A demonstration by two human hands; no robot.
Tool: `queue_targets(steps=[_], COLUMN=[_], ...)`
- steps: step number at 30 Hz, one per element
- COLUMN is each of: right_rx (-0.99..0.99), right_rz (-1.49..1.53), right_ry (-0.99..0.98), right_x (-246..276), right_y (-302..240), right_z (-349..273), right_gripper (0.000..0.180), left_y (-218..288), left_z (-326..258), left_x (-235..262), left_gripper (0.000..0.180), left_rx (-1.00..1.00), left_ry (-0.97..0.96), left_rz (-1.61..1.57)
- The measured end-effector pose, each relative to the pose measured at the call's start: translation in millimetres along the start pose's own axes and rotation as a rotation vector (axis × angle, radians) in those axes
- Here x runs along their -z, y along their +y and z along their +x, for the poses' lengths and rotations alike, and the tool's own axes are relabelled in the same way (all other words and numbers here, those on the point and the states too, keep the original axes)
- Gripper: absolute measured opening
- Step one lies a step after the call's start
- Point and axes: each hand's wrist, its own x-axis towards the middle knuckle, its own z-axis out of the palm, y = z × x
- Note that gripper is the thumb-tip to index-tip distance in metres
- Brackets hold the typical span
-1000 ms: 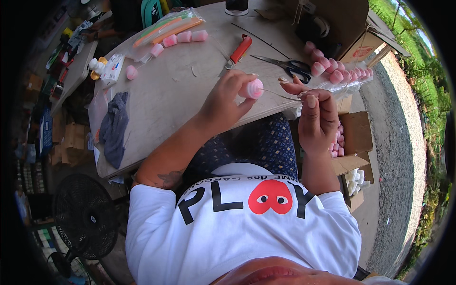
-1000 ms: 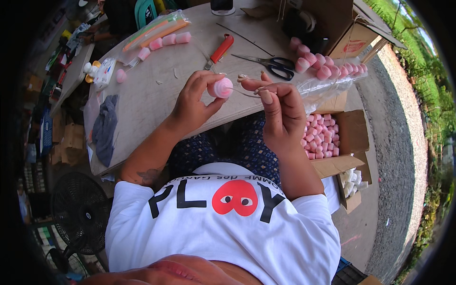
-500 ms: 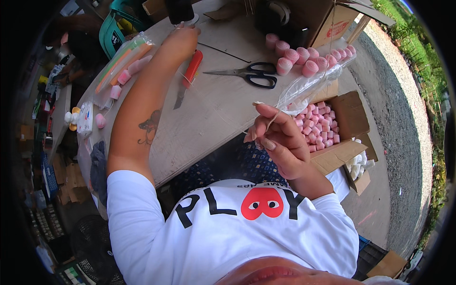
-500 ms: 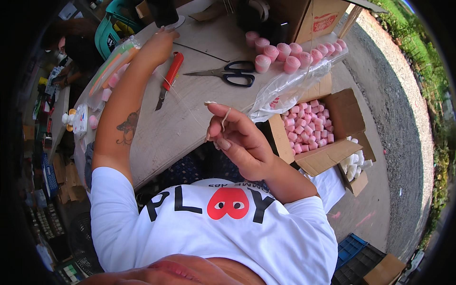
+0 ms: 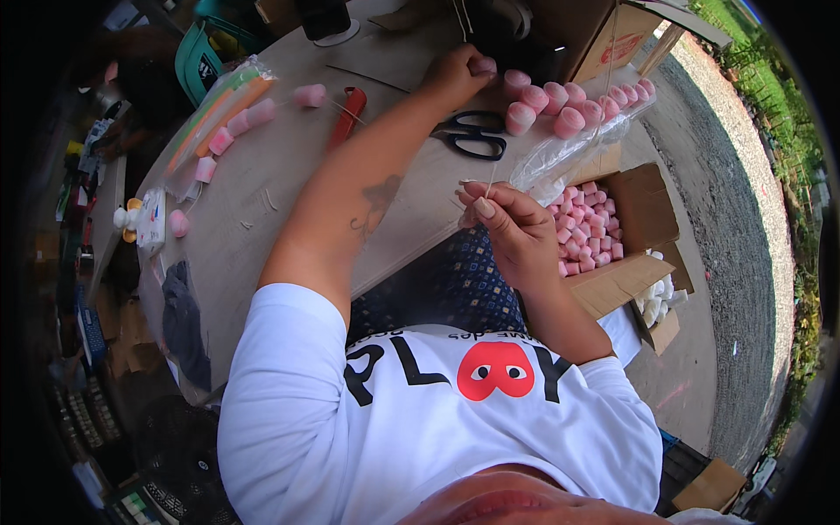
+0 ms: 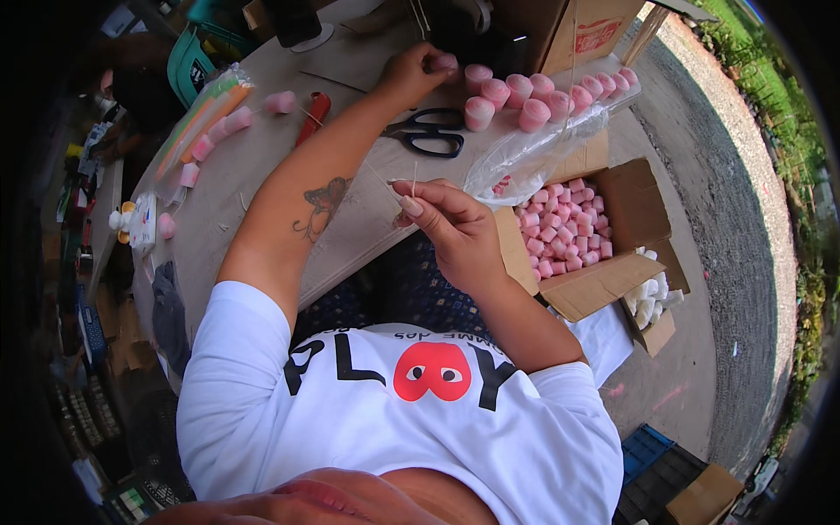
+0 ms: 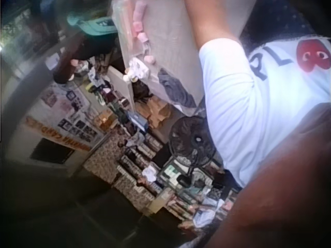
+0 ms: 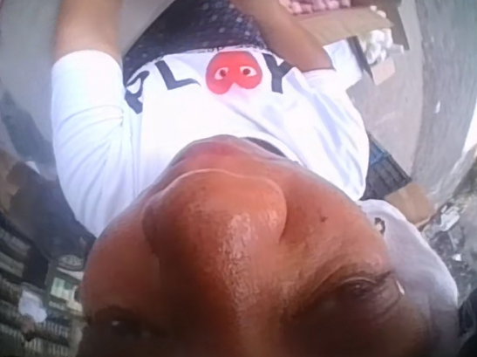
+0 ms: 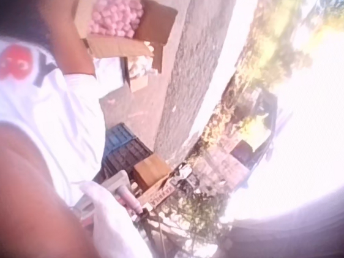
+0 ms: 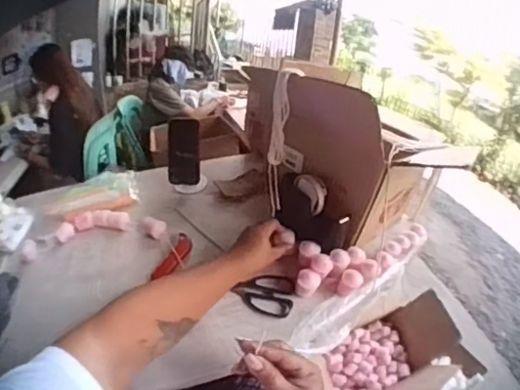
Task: The person threads pink foam pieces onto a string, ties knots between them, and trims excess string with scissors. The person repeats this process to form a long chain of foam segments.
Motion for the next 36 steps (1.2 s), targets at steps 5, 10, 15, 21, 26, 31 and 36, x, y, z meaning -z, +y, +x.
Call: queue_targets(steps=[5, 10, 15, 21, 26, 31, 36], right_rx=[0.014, 0.280, 0.498, 0.474, 0.409, 0.397, 0.178], right_rz=[-0.039, -0.544, -0.858, -0.870, -1.040, -1.380, -1.824], right_ry=[0.040, -0.020, -0.163, -0.222, -0.156, 0.052, -0.117], right_x=[-28.3, -52.2, -95.6, -118.8, -101.4, -39.1, 21.5], right_y=[-8.7, -7.3, 4.4, 12.8, 10.3, 8.5, 52.4], right_z=[-4.3, -1.1, -4.0, -22.2, -14.8, 62.5, 184.5], right_gripper=[0.012, 0.008, 0.007, 0.010, 0.010, 0.026, 0.032], left_y=[23.0, 75.9, 105.1, 99.7, 79.3, 50.3, 52.1], left_z=[-43.8, -150.0, -240.0, -284.7, -300.0, -316.7, -311.5], left_x=[45.3, 122.5, 144.9, 153.3, 159.4, 159.4, 151.8], left_gripper=[0.034, 0.040, 0.046, 0.045, 0.035, 0.045, 0.055], left_rx=[0.294, 0.391, 0.377, 0.333, 0.254, 0.077, -0.081], left_ry=[0.186, 0.082, 0.228, 0.273, 0.450, 0.565, 0.542], left_rz=[-0.563, -1.162, -1.209, -1.260, -1.165, -0.280, -0.189])
